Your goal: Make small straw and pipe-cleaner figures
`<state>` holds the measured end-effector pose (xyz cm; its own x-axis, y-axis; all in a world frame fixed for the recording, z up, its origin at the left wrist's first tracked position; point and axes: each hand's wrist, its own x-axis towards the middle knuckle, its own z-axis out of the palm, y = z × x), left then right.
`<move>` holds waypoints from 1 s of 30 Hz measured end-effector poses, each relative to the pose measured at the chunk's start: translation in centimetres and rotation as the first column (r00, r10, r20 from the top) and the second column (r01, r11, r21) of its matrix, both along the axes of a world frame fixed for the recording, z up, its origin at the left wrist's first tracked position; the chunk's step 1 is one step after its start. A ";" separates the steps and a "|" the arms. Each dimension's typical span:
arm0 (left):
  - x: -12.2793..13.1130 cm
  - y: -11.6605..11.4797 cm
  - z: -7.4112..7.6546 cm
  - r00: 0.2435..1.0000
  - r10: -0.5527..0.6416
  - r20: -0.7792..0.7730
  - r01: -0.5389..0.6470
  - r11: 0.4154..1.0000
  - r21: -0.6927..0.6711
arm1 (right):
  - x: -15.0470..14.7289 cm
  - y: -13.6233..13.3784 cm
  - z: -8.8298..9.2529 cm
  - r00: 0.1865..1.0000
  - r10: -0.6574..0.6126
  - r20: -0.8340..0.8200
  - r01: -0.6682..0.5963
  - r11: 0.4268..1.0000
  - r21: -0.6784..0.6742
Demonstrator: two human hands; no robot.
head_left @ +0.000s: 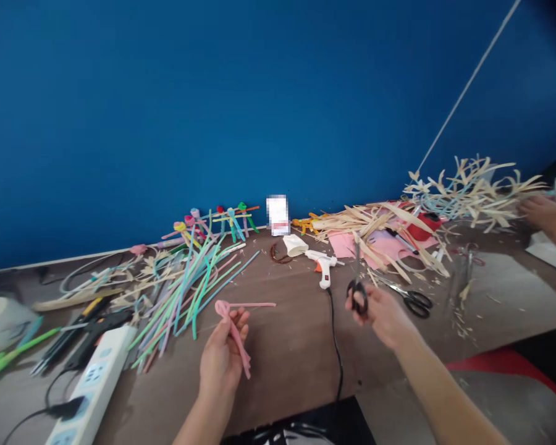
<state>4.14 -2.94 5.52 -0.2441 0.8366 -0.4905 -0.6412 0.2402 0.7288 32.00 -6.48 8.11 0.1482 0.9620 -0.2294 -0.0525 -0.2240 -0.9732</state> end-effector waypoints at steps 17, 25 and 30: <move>1.5 -1.4 1.0 0.990 -0.099 -0.105 0.116 0.977 0.178 | -12.2 -0.7 -3.9 0.905 0.220 -0.364 -0.270 0.959 -0.092; 1.3 -1.2 -0.2 0.988 -0.111 -0.109 0.131 0.972 0.194 | -12.2 -0.4 -4.0 0.938 0.212 -0.275 -0.262 0.952 -0.160; 1.1 -1.1 -0.3 0.987 -0.124 -0.102 0.142 0.970 0.199 | -12.3 -0.4 -4.0 0.951 0.204 -0.234 -0.251 0.948 -0.195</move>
